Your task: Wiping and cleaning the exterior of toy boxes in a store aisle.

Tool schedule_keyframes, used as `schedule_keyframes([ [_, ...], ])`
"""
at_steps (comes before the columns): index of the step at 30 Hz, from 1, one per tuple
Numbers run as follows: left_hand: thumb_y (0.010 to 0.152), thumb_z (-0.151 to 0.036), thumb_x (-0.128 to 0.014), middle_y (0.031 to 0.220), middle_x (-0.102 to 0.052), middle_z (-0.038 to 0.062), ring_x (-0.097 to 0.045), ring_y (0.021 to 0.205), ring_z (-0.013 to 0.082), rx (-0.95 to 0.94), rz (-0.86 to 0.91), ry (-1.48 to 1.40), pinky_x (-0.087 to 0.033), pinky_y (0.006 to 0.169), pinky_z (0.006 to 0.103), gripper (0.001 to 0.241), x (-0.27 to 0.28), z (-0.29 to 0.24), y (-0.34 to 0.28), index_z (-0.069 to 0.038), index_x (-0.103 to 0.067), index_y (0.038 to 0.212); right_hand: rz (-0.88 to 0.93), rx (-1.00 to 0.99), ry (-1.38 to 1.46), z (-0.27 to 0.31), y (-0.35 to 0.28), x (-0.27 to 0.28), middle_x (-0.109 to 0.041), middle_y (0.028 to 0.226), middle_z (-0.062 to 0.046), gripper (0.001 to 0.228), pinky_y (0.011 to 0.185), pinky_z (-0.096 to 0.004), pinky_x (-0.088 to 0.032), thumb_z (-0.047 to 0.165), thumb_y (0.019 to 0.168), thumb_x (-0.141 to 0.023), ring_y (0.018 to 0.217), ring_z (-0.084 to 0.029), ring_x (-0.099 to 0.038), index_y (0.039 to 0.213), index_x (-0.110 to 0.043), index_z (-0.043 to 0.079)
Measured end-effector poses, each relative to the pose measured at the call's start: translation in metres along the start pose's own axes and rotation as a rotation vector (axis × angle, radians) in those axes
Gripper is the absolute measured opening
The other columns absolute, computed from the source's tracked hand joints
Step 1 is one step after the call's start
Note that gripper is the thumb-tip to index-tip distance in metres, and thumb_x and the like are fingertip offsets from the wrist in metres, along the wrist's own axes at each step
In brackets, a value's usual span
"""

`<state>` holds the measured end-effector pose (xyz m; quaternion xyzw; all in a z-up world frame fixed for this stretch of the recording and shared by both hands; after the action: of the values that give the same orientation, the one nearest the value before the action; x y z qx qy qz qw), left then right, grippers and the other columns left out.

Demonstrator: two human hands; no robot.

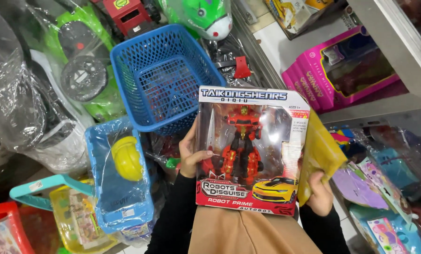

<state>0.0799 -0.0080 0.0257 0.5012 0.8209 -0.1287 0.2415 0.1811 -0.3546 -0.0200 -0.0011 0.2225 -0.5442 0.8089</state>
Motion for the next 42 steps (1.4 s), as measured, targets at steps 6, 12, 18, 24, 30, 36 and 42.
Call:
schedule_keyframes([
  [6,0.061,-0.007,-0.07,0.16,-0.044,0.02,-0.046,0.147,0.026,0.013,0.023,0.002,-0.03,0.124,0.035,0.108,-0.015,0.007,0.007,0.01,-0.03,0.16,-0.155,0.028,-0.119,-0.078,-0.008,0.088,-0.052,0.146,-0.016,0.061,0.114,-0.04,-0.036,0.041,0.114,-0.04,0.132,-0.025,-0.05,0.15,-0.041,-0.008],
  [12,0.061,-0.008,-0.071,0.158,-0.046,0.02,-0.047,0.145,0.0259,0.057,0.055,0.021,-0.032,0.123,0.0347,0.108,-0.018,0.022,0.007,0.01,-0.032,0.159,-0.126,0.122,-0.101,-0.018,-0.002,0.044,-0.051,0.149,-0.012,0.063,0.113,-0.037,-0.038,0.043,0.108,-0.039,0.133,-0.023,-0.051,0.152,-0.038,-0.003],
  [18,0.061,-0.007,-0.071,0.155,-0.049,0.018,-0.052,0.138,0.0239,0.088,0.053,0.033,-0.037,0.117,0.0343,0.107,-0.027,0.028,0.015,0.008,-0.033,0.159,-0.155,0.177,-0.249,-0.031,0.006,0.061,-0.051,0.152,-0.014,0.064,0.118,-0.038,-0.035,0.045,0.113,-0.035,0.137,-0.024,-0.049,0.151,-0.043,-0.006],
  [24,0.062,-0.003,-0.071,0.151,-0.053,0.016,-0.058,0.128,0.0215,0.144,0.088,0.033,-0.046,0.108,0.0333,0.105,-0.028,0.036,0.021,0.006,-0.033,0.159,-0.118,0.132,-0.078,0.015,-0.011,0.029,-0.047,0.153,-0.01,0.063,0.116,-0.036,-0.035,0.041,0.105,-0.042,0.14,-0.021,-0.046,0.152,-0.036,0.0],
  [30,0.061,-0.002,-0.07,0.143,-0.058,0.016,-0.063,0.116,0.0229,0.158,0.064,0.047,-0.051,0.097,0.0353,0.105,-0.031,0.043,0.023,0.006,-0.034,0.159,-0.298,0.219,-0.258,-0.031,0.031,0.095,-0.051,0.135,-0.015,0.055,0.11,-0.036,-0.036,0.041,0.116,-0.049,0.122,-0.021,-0.047,0.135,-0.047,-0.01],
  [36,0.061,-0.003,-0.071,0.149,-0.055,0.016,-0.057,0.13,0.0214,0.124,0.1,0.041,-0.041,0.114,0.0322,0.105,-0.039,0.042,0.03,0.007,-0.034,0.159,-0.231,-0.019,-0.104,0.012,-0.019,0.034,-0.05,0.149,-0.005,0.064,0.114,-0.031,-0.035,0.047,0.103,-0.045,0.135,-0.014,-0.049,0.147,-0.042,0.001],
  [42,0.061,-0.003,-0.069,0.153,-0.052,0.017,-0.055,0.136,0.021,0.129,0.109,0.048,-0.039,0.116,0.0315,0.105,-0.046,0.045,0.032,0.008,-0.034,0.159,-0.254,0.041,-0.113,-0.031,0.003,0.102,-0.056,0.14,-0.018,0.07,0.106,-0.04,-0.043,0.05,0.112,-0.039,0.122,-0.026,-0.055,0.151,-0.044,-0.009],
])
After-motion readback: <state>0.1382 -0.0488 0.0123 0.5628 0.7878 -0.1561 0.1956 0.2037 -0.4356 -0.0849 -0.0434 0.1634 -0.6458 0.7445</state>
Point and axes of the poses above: each hand's wrist, its own y-axis towards the middle knuckle, its own x-axis out of the back of the hand, z = x × y, the point moved 4 cm from there along y, towards the middle knuckle
